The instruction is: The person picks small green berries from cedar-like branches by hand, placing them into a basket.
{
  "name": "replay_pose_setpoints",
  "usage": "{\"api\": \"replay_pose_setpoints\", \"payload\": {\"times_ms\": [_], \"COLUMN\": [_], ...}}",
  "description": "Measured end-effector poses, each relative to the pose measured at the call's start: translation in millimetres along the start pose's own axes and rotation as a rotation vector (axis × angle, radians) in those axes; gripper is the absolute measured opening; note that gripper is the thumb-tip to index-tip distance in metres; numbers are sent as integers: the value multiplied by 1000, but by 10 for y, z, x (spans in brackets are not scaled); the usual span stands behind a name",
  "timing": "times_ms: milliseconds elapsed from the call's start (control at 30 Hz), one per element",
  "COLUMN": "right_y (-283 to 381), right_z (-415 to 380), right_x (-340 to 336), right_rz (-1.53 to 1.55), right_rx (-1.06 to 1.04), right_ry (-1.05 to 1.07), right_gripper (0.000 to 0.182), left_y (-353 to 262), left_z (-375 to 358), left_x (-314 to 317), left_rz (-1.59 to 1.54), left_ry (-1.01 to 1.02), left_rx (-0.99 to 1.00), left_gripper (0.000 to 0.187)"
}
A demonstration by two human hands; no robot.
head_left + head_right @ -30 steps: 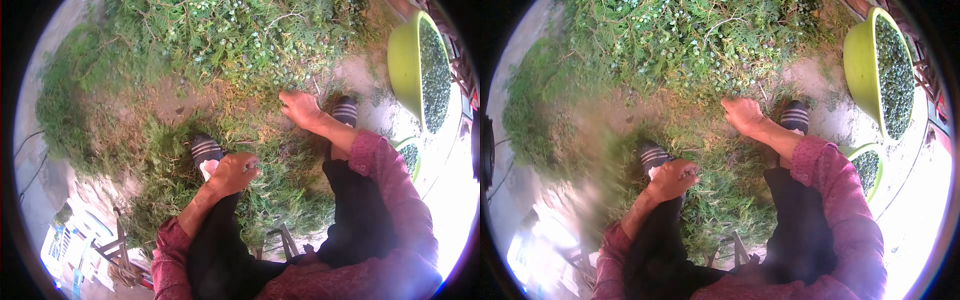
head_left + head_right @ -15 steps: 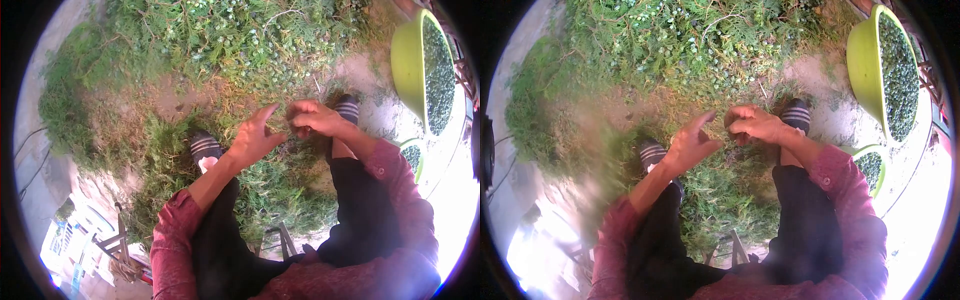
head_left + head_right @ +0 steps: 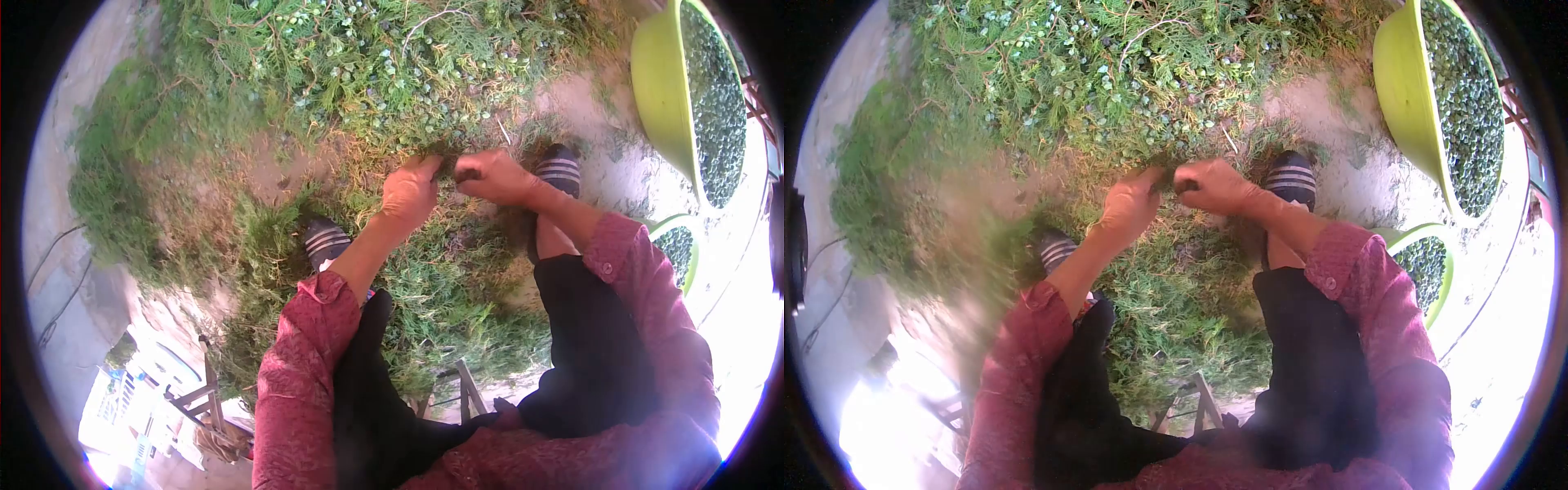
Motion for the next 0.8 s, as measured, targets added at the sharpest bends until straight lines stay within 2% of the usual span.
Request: {"api": "replay_pose_setpoints", "payload": {"times_ms": [67,133,233,300,400,433,467,500,533,567,600,633,700,733,800], "right_y": [-21,-43,-19,-28,-73,-68,-56,-37,17,68,107,165,260,275,311], "right_z": [23,30,52,66,51,29,0,-18,-22,-28,-30,-15,28,46,69], "right_x": [158,324,467,496,489,466,430,402,363,307,270,254,284,301,330], "right_rz": [-66,-137,-273,-392,-467,-468,-330,-192,-191,-67,57,55,151,149,228], "right_rx": [-83,-162,-149,16,24,24,6,-13,-14,47,108,107,126,124,60], "right_ry": [4,3,-71,34,67,71,57,45,51,69,86,89,116,119,136], "right_gripper": [19,20,24,28,25,25,25,24,24,24,25,25,25,25,23], "left_y": [44,38,47,94,181,216,262,270,265,198,201,158,99,114,115], "left_z": [16,-7,-58,-125,-248,-301,-382,-479,-587,-614,-671,-654,-598,-585,-562], "left_x": [68,62,25,25,67,133,189,161,114,6,21,-19,-83,-69,-7], "left_rz": [29,24,51,79,89,191,292,290,4,-282,-649,-651,-995,-996,-1226], "left_ry": [-73,-72,-59,-49,-44,160,365,366,313,254,417,414,285,280,295], "left_rx": [84,63,33,24,40,-35,-109,-113,-143,-168,-529,-531,-492,-492,-468], "left_gripper": [25,24,21,20,13,9,9,9,13,18,27,27,29,29,23]}}
Point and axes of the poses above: each hand's wrist, its own z-axis towards the middle knuckle, its own x-axis out of the palm, y = z × x, the point moved 4 cm from there along z, towards the middle knuckle, and after that the axes turned 5 degrees about z, right-handed, at the moved point
